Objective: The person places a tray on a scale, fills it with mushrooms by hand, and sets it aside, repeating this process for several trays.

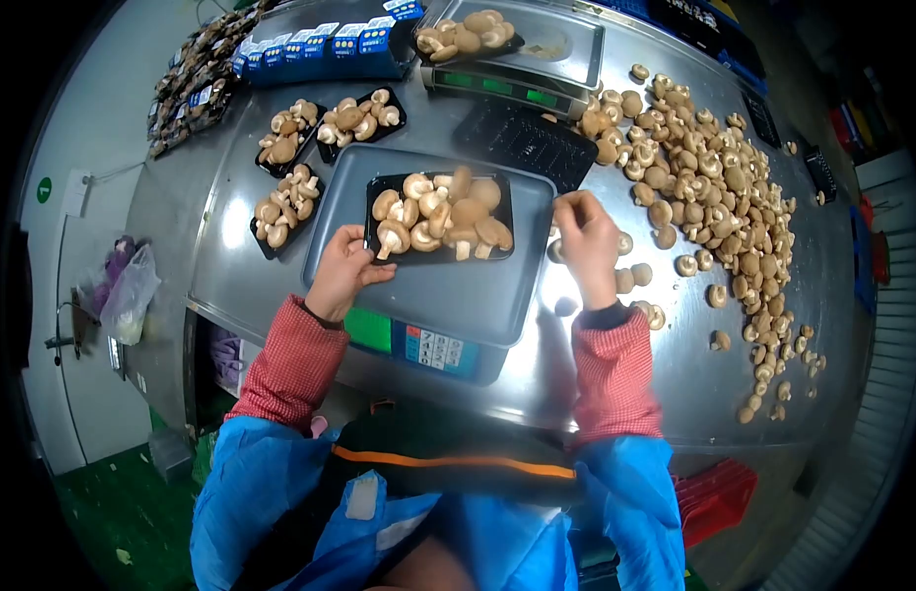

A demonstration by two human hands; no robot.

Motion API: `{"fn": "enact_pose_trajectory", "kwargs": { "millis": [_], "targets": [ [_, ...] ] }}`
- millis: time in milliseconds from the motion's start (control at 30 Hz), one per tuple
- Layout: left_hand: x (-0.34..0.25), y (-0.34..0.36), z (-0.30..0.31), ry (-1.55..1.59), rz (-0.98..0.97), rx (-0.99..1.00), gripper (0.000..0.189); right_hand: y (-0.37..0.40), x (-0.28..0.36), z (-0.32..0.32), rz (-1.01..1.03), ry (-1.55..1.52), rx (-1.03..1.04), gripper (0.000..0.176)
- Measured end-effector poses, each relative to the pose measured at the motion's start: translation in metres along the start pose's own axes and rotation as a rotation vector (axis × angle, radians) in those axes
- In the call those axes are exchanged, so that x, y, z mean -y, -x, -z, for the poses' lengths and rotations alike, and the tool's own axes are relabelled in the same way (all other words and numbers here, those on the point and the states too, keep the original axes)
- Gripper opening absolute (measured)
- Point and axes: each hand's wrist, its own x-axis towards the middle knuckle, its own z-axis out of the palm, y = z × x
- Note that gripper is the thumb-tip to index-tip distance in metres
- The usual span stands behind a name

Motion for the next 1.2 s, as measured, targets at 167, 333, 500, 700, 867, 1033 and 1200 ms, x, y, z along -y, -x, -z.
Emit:
{"fn": "enact_pose_trajectory", "kwargs": {
  "millis": [167, 333, 500, 700, 867, 1033, 1200],
  "targets": [
    [-0.023, -0.015, 0.019, 0.099, 0.033, 0.034, 0.026, -0.068, -0.055, -0.009, 0.241, 0.354, 0.029, 0.014],
    [-0.065, -0.057, 0.034, 0.131, -0.112, -0.016, 0.028, -0.105, -0.088, -0.031, 0.481, 0.611, 0.259, 0.014],
    [-0.107, -0.146, 0.059, 0.224, -0.310, -0.128, 0.029, -0.114, -0.066, -0.029, 0.516, 0.777, 0.323, 0.022],
    [-0.150, -0.261, 0.070, 0.352, -0.409, -0.303, 0.030, -0.115, -0.070, -0.032, 0.572, 0.723, 0.374, 0.014],
    [-0.157, -0.316, 0.073, 0.519, -0.454, -0.167, 0.043, -0.119, -0.080, -0.035, 0.563, 0.569, 0.367, 0.009],
    [-0.131, -0.278, 0.026, 0.395, -0.240, -0.187, 0.061, -0.118, -0.076, -0.037, 0.547, 0.507, 0.287, 0.006],
    [-0.093, -0.187, -0.017, 0.204, -0.088, 0.123, 0.032, -0.104, -0.037, -0.005, 0.592, 0.445, -0.088, 0.012]
  ]
}}
